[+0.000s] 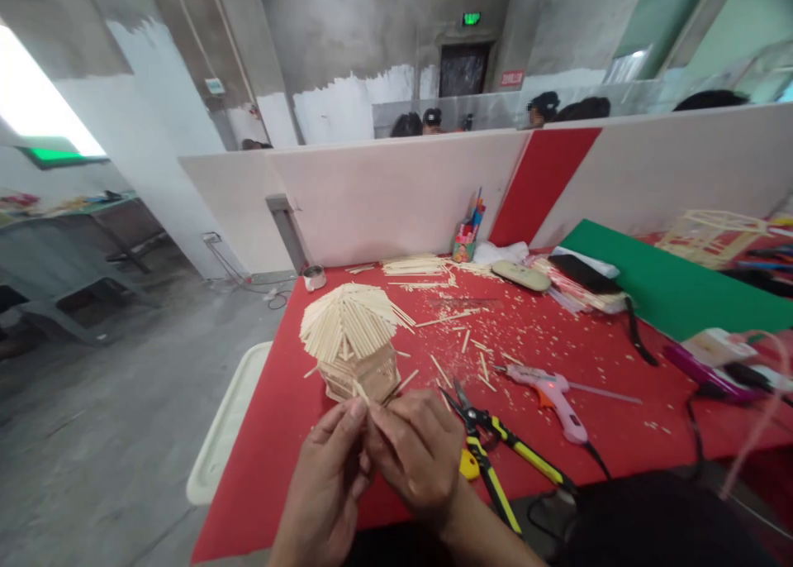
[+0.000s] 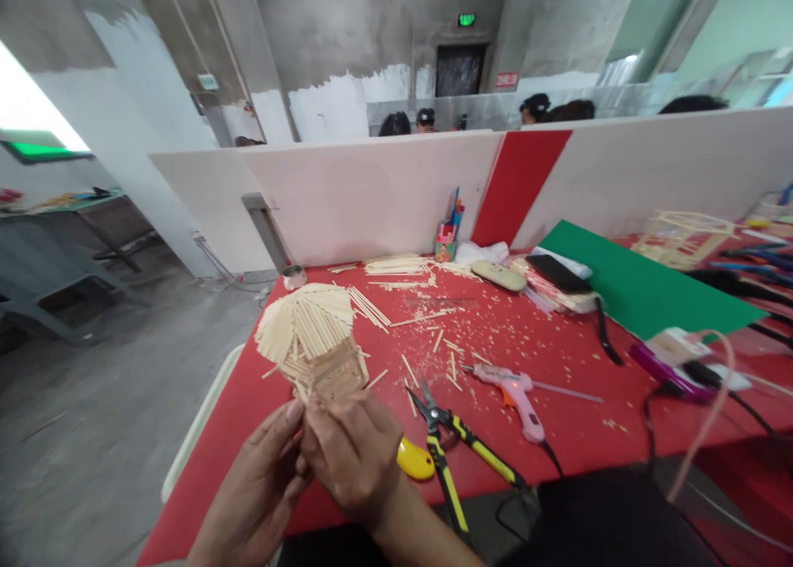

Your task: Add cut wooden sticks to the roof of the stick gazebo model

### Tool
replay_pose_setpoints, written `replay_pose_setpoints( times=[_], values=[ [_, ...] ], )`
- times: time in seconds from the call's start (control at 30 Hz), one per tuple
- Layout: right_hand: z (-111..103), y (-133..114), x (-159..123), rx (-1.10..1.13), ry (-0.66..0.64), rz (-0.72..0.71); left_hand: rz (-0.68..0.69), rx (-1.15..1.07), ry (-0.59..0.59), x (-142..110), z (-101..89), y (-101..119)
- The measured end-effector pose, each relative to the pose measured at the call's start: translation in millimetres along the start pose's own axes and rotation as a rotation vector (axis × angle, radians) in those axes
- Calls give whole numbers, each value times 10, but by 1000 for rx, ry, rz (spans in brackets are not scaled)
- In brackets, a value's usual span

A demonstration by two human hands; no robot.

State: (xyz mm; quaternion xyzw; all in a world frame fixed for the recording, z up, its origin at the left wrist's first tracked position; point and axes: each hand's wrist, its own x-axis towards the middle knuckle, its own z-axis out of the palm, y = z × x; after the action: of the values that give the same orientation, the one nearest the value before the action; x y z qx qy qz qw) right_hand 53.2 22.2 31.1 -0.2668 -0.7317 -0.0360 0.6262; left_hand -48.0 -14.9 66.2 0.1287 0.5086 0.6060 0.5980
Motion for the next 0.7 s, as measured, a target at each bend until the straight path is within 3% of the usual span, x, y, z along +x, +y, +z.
replay_pose_setpoints(
  times=[0.1,0.23,0.37,0.43,0.57,0.7],
  values=[
    [-168,-55,-208,-24,-60,63,-38,35,-52,-37,-24,-182],
    [-502,13,-455,-108,-248,235,-66,57,-91,49,3,-413],
    [-782,141,-635,-373,-450,380,-60,123,-118,126,12,-569],
    [-773,182,-705,-496,-595,400,-56,146,-121,141,6,-610],
    [-516,237,-780,-640,-875,377,-43,151,-118,142,-26,-618],
    [-435,294,-761,-657,-959,430,-5,170,-98,148,-87,-572]
  ],
)
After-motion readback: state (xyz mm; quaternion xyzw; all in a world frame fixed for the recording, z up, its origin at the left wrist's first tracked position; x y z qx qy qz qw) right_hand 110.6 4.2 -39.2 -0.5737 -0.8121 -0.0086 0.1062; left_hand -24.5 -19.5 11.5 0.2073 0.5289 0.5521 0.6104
